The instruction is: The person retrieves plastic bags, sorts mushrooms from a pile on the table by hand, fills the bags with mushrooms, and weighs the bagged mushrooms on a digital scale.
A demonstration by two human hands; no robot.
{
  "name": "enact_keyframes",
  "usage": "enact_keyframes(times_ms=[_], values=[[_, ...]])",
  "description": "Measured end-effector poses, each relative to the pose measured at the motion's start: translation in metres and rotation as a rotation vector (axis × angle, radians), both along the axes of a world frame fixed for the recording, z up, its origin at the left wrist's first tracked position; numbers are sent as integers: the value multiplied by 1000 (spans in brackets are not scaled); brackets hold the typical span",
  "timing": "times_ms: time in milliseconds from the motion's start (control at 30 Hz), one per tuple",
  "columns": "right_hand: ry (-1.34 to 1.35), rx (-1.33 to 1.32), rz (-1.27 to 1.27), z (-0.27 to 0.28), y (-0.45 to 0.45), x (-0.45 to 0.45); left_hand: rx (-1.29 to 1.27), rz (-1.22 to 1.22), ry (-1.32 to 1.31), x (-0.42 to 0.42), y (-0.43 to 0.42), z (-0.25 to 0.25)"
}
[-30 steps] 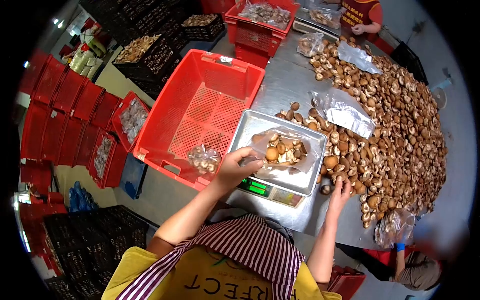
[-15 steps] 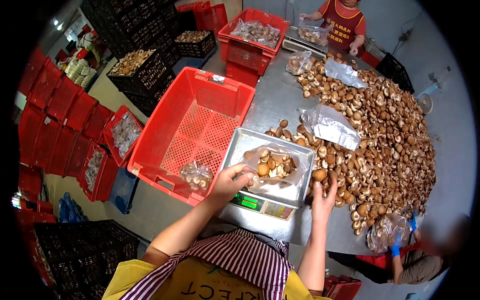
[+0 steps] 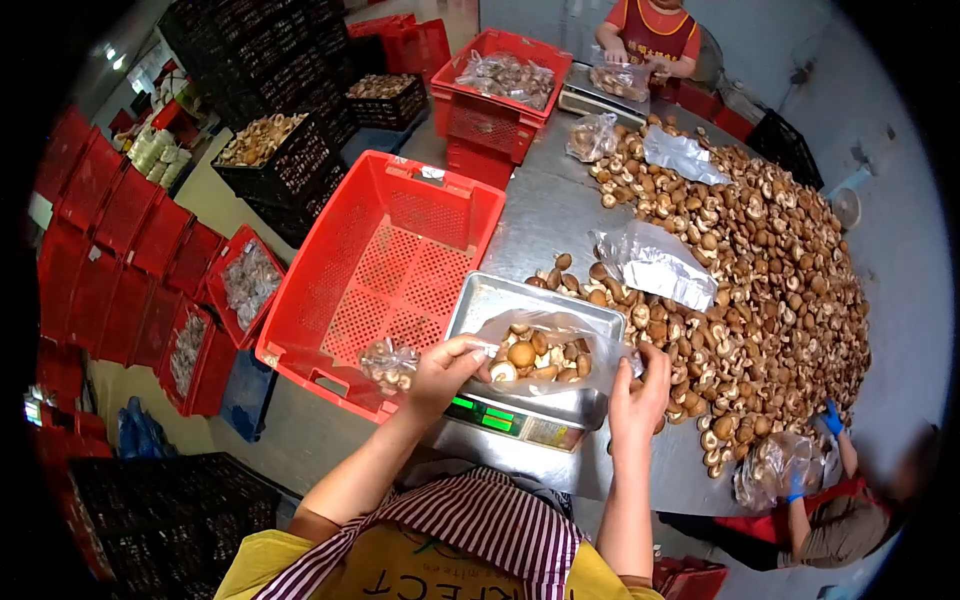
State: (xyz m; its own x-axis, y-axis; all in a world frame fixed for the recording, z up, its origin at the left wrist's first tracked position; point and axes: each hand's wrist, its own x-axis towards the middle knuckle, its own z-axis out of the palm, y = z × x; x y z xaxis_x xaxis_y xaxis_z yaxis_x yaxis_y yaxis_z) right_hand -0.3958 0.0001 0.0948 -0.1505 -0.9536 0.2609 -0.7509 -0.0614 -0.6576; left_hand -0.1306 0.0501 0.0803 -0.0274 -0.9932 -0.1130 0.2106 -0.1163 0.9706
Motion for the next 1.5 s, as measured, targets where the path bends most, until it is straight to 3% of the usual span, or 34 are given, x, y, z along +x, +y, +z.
enact_keyframes(times_ms=[67,100,200,300,367,467,567,600,667,700,800,900,1033,1067,1167,1267,1400,1467,1500], values=[[-115,-400,112,28,10,23,-81,20,29,-7,-3,1],[-124,-423,247,36,13,31,-89,6,19,-9,-5,0],[-133,-118,573,23,6,60,-137,-9,-6,-13,-11,1],[284,-27,612,-24,-19,77,-158,-7,3,-13,-12,0],[339,-26,603,-72,-36,76,-95,-2,50,-13,-11,0],[457,129,605,-74,-41,66,-66,10,2,-12,-8,4],[3,-123,627,-43,-26,55,-61,31,6,-9,-7,-5],[7,-117,620,-31,-20,51,-59,54,29,-10,-6,-8],[-612,338,533,-12,-7,40,-25,28,15,-11,-6,-10],[-773,415,489,-2,-1,36,-29,34,7,-12,-7,-11],[-762,316,434,6,16,11,-12,16,4,-15,-8,-11],[-963,163,294,13,22,-26,-18,57,-43,-15,-7,-10],[-947,213,-154,-64,24,-105,-57,62,-10,-18,-7,-11],[-889,331,-213,-103,24,-129,-46,57,-16,-19,-7,-9],[-1023,376,-343,-135,37,-133,-44,52,-30,-19,-7,-8],[-1099,235,-412,-165,47,-130,-34,70,-59,-18,-5,-6],[-47,218,-201,-205,59,-125,-18,76,-73,-17,-2,-7],[30,520,-156,-205,52,-126,-5,63,-52,-14,0,-12],[31,515,-137,-206,46,-122,-10,82,-55,-9,2,-11]])
